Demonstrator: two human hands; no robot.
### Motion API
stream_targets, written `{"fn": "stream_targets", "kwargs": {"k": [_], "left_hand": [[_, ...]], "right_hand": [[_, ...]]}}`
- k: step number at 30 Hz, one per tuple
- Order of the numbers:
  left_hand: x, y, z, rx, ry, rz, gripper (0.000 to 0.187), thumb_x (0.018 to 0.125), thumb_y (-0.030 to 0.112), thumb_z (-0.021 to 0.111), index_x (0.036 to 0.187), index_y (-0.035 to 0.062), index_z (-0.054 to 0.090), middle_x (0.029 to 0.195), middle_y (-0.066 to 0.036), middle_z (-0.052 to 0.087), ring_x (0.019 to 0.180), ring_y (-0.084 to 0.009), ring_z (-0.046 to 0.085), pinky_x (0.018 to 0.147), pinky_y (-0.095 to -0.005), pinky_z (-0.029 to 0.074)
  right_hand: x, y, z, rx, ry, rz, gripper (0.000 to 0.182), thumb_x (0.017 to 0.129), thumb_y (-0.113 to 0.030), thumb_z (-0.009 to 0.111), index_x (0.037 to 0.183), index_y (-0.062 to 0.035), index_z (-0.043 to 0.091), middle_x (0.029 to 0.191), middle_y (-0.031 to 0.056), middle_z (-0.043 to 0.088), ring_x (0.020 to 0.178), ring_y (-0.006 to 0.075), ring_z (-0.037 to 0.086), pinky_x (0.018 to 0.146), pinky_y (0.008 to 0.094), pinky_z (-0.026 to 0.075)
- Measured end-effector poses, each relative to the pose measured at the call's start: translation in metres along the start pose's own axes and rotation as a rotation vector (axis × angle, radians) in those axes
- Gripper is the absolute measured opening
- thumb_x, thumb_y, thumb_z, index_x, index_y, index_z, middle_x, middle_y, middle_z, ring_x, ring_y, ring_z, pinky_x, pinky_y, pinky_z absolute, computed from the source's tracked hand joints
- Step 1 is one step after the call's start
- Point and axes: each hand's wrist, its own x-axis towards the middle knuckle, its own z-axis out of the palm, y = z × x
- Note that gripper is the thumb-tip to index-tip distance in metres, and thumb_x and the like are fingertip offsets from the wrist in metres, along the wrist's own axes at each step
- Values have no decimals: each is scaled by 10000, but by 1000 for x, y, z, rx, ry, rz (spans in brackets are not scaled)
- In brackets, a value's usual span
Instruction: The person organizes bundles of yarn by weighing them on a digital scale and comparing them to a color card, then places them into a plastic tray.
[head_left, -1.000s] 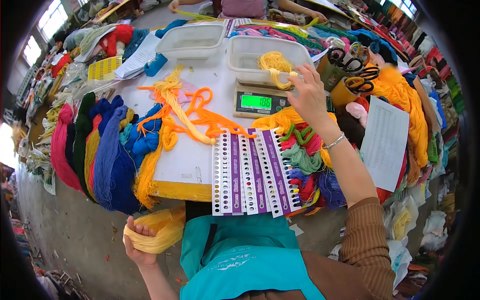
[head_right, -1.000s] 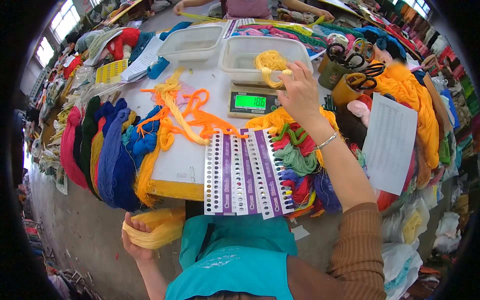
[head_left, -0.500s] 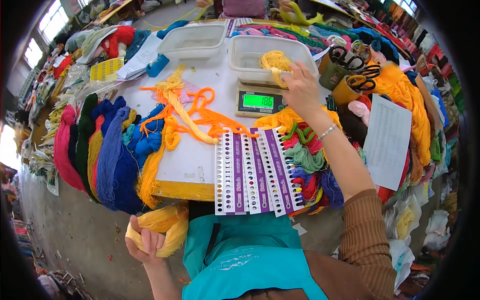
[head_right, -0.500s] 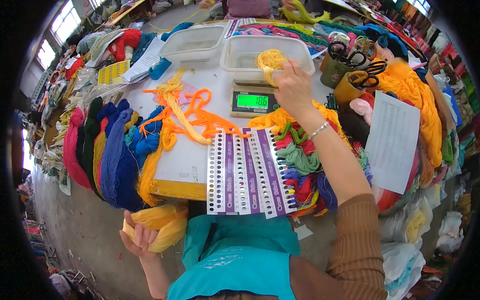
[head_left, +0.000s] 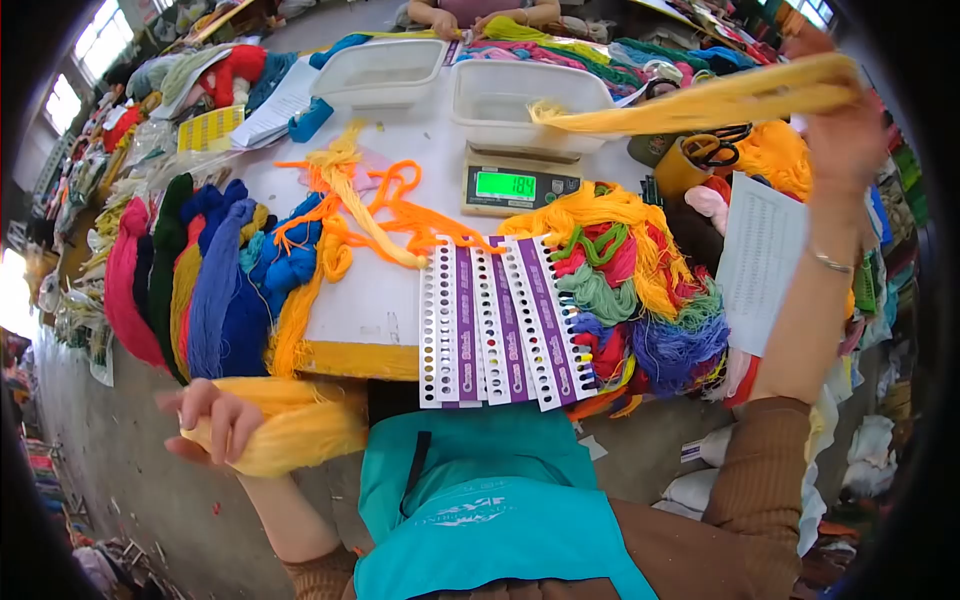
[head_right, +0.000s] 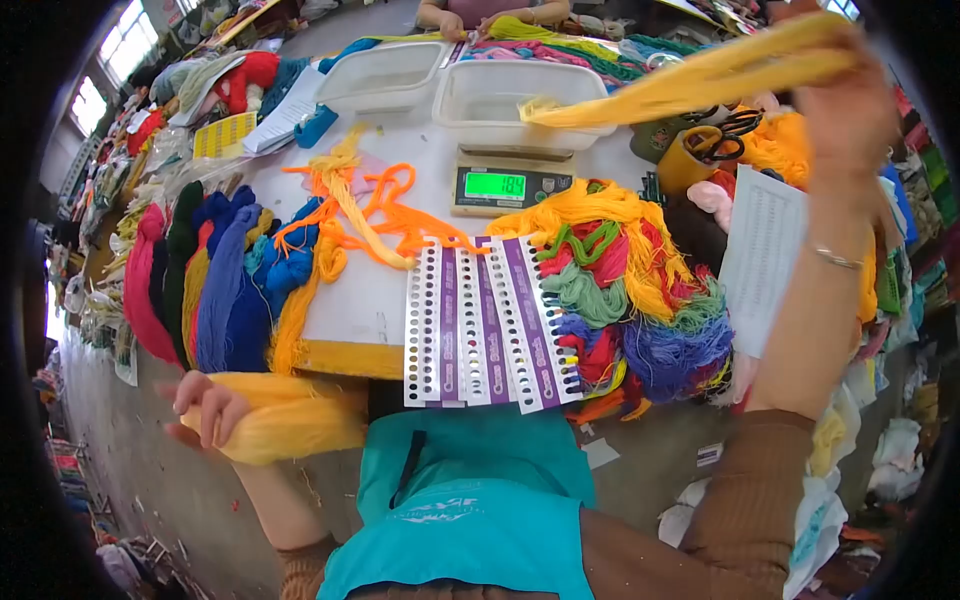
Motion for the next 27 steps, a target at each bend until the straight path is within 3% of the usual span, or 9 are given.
{"fn": "stream_targets", "kwargs": {"k": [1,2,4,7,8,11,12,19,27], "left_hand": [[12,-3,5,48,-68,1,672,918,145,696,1502,143,362,1028,-32,550,590,-66,512,490,-185,429],[20,-2,9,78,-82,-4,921,924,151,689,1595,201,60,967,-37,575,481,-64,477,447,-190,406],[35,-10,11,-5,-129,-61,915,932,175,683,1595,216,52,957,-39,579,468,-65,468,439,-190,397],[43,-9,-1,109,-108,-101,819,954,215,653,1588,159,137,933,-33,573,480,-63,467,435,-209,387],[41,-3,-13,255,-73,-148,562,970,228,616,1471,73,412,923,-30,559,503,-71,463,455,-214,376],[53,-29,1,1051,157,-240,137,945,142,592,953,24,660,816,-22,551,541,-75,459,512,-206,350],[57,-44,3,1202,182,-266,133,941,125,589,953,20,669,817,-29,574,553,-68,456,521,-209,358],[68,-140,-16,1535,77,-712,378,861,86,696,1238,89,664,1144,-46,587,770,-85,579,730,-259,504],[55,-168,-55,1645,-93,-668,189,909,149,690,1044,19,666,1034,-51,610,938,-182,593,851,-324,493]], "right_hand": [[2,-14,24,-93,358,-138,227,944,-136,585,1066,40,659,1040,130,652,912,134,598,719,214,444],[7,-21,21,-91,355,-126,227,944,-136,585,1066,40,659,1040,130,652,912,134,598,719,214,444],[23,-40,-13,-102,57,56,254,958,-164,572,1075,44,660,954,92,622,815,111,544,661,212,405],[37,-51,-49,-107,-393,314,298,979,-206,553,1087,50,661,826,35,576,669,77,463,575,209,347],[29,-33,-53,-145,-362,357,301,986,-227,548,1075,35,667,769,0,520,620,65,387,553,219,314],[-42,59,-10,-384,-271,457,256,952,-296,596,999,-61,688,716,-51,525,552,21,337,541,200,294],[-77,93,39,-341,-90,409,237,923,-293,617,978,-76,694,751,-46,615,538,9,379,526,178,317],[-192,198,122,-270,-785,984,126,909,-160,683,946,-41,702,744,-55,592,623,10,460,538,192,345],[-217,228,129,-90,-654,1261,148,937,-166,653,940,-18,663,870,54,703,648,41,571,567,194,452]]}}
